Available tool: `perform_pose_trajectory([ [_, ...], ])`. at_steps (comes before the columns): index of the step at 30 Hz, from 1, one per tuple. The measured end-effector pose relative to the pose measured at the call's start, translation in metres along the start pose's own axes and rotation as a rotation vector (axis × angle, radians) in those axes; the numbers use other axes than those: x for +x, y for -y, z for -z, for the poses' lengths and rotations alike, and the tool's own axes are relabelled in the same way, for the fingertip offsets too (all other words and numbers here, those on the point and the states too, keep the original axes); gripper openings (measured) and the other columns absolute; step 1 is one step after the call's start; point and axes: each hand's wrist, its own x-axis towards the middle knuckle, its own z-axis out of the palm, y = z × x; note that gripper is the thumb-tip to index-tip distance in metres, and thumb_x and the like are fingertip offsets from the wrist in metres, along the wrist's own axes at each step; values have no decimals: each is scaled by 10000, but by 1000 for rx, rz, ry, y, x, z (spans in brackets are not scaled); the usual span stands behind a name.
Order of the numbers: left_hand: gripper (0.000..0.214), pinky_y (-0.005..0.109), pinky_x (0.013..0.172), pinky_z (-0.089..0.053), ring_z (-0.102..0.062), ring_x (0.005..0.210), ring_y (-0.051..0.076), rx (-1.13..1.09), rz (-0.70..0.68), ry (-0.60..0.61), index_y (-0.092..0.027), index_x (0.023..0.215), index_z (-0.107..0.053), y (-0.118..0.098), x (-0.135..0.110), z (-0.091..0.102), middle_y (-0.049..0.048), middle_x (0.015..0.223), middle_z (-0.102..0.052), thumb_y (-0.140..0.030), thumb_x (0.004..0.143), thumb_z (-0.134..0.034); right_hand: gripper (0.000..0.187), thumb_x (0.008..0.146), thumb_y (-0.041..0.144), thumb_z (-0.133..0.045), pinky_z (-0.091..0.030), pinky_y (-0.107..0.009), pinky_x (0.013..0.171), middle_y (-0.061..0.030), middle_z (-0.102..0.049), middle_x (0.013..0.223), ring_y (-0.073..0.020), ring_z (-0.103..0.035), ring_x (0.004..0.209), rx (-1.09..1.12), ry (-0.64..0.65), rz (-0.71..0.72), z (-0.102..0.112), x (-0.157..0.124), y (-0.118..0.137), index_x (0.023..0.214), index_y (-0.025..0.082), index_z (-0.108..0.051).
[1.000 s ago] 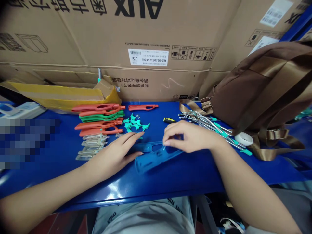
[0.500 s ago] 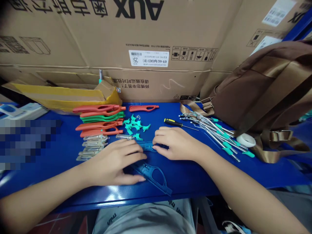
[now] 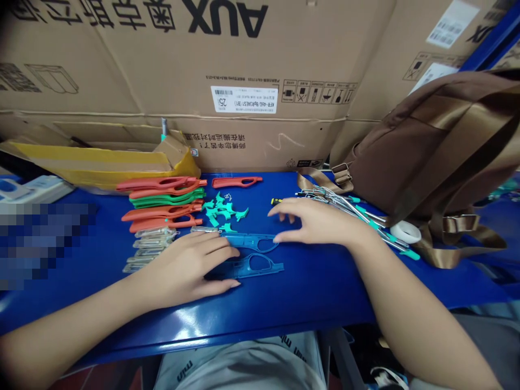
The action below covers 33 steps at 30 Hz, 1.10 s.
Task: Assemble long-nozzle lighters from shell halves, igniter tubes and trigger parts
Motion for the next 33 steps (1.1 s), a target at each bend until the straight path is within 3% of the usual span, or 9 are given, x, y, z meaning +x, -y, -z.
perform_pose_trajectory([
  [2, 419, 416, 866, -491, -643, 952, 265, -5, 15, -22, -199, 1157, -655, -1, 0, 2, 59, 1035, -696, -558, 962, -561, 411, 873, 538, -664, -501, -329, 755, -68, -709, 995, -221, -648, 853, -93, -135, -118, 14, -6, -11, 1131, 220, -702],
  [4, 435, 426, 867, -491, -637, 964, 272, -9, 7, -26, -207, 1182, -655, -1, -1, 4, 61, 1049, -690, -560, 937, -588, 255, 854, 439, -655, -470, -322, 692, -54, -715, 887, -216, -641, 765, -253, -201, -347, 27, -14, -21, 958, 214, -715],
  [7, 417, 436, 869, -488, -631, 964, 277, -8, -26, -8, -216, 1187, -666, -2, -2, 7, 60, 1041, -687, -510, 894, -636, 95, 794, 295, -648, -445, -293, 648, -23, -720, 784, -199, -644, 720, -307, -140, -615, 42, -26, -30, 803, 219, -704],
  [11, 366, 454, 865, -481, -628, 951, 284, 7, -35, 33, -215, 1154, -675, -1, -2, 8, 57, 996, -686, -451, 877, -636, 76, 739, 253, -662, -438, -282, 603, -11, -718, 714, -194, -644, 675, -286, -15, -720, 49, -35, -34, 713, 231, -730],
  [16, 290, 435, 835, -482, -632, 927, 278, 33, -20, 52, -220, 1084, -680, 2, -1, 12, 59, 964, -678, -420, 879, -636, 93, 701, 316, -703, -416, -307, 553, -65, -721, 723, -249, -662, 672, -344, 5, -889, 51, -41, -43, 702, 236, -750],
  [25, 313, 451, 872, -500, -625, 994, 286, 42, -31, 73, -229, 1145, -670, 5, -1, 14, 64, 1074, -679, -425, 904, -632, 50, 604, 207, -702, -401, -297, 551, -63, -722, 715, -232, -650, 641, -359, 43, -936, 47, -37, -42, 633, 243, -720],
  [33, 236, 414, 848, -505, -645, 948, 259, 52, -15, 93, -217, 1139, -648, 7, 1, 6, 68, 1053, -678, -370, 996, -539, 84, 729, 298, -631, -424, -288, 609, -34, -718, 793, -208, -644, 714, -314, -189, -746, 47, -36, -35, 774, 228, -641],
])
